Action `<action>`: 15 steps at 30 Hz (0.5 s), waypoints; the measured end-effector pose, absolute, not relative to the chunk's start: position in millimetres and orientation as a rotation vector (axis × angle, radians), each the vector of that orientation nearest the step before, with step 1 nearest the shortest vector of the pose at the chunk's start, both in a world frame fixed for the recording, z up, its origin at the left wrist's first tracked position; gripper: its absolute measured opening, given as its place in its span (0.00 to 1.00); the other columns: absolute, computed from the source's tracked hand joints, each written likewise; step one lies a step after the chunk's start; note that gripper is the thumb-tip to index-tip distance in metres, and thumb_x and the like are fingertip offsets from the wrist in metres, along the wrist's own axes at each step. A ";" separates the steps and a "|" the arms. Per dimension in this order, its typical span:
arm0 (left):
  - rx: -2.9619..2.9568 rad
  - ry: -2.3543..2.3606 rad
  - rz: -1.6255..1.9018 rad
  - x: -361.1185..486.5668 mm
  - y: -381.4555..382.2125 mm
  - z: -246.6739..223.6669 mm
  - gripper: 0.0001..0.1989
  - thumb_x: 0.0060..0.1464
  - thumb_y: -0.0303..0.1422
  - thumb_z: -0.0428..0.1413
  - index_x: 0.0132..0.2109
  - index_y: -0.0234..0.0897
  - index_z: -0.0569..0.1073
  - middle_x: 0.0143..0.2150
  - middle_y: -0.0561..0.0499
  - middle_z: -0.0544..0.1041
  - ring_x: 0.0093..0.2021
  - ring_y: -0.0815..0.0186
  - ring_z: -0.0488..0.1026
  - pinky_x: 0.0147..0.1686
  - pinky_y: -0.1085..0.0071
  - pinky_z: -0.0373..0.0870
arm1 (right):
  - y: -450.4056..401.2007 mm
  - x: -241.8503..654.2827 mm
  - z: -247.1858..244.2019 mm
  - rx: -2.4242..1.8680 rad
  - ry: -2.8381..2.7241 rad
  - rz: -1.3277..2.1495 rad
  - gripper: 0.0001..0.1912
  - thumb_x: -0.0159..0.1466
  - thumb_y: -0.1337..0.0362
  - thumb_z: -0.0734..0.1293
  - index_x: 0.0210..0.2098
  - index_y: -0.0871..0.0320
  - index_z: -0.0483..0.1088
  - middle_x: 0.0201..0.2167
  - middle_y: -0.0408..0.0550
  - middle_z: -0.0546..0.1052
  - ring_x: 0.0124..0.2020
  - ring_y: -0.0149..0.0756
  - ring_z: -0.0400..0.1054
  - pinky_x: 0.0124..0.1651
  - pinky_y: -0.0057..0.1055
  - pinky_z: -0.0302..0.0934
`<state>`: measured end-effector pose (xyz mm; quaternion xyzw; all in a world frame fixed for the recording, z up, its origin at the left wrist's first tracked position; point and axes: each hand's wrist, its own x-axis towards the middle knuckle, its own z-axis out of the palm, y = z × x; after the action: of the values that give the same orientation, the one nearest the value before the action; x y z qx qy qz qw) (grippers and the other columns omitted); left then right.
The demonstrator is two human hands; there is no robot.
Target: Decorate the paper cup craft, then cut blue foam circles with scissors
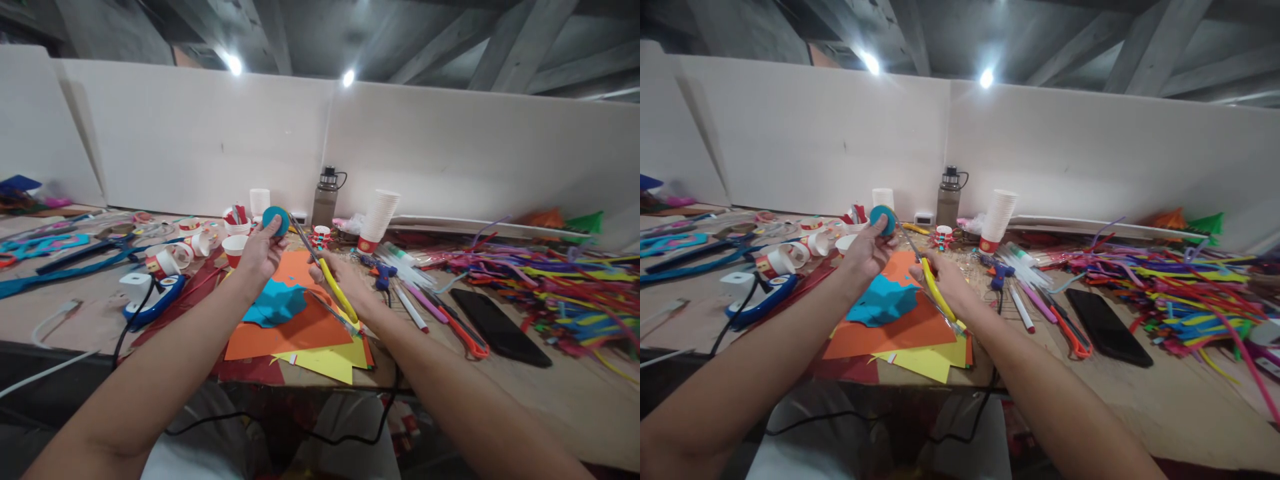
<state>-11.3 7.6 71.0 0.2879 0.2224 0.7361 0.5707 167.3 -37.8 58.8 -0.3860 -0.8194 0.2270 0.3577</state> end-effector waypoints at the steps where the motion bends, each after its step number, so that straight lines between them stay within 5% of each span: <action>1: 0.683 0.515 1.728 -11.4 7.6 71.0 0.12 0.44 0.31 0.66 0.30 0.37 0.69 0.25 0.57 0.72 0.24 0.76 0.65 0.21 0.75 0.57 | -37.9 167.2 58.3 -1.001 -2.105 0.598 0.22 0.63 0.46 0.61 0.46 0.57 0.67 0.30 0.43 0.68 0.30 0.32 0.62 0.32 0.28 0.54; 15: 0.626 0.425 1.730 -9.4 8.6 68.7 0.13 0.42 0.30 0.68 0.30 0.35 0.70 0.24 0.56 0.74 0.22 0.75 0.67 0.19 0.77 0.57 | -38.7 167.1 56.7 -1.026 -2.107 0.576 0.22 0.63 0.48 0.61 0.47 0.57 0.67 0.29 0.42 0.68 0.30 0.32 0.61 0.33 0.29 0.54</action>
<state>-9.4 8.6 68.7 0.2683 0.1823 0.7422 0.5864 167.1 -38.7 56.7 -0.3974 -0.8158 0.2232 0.3559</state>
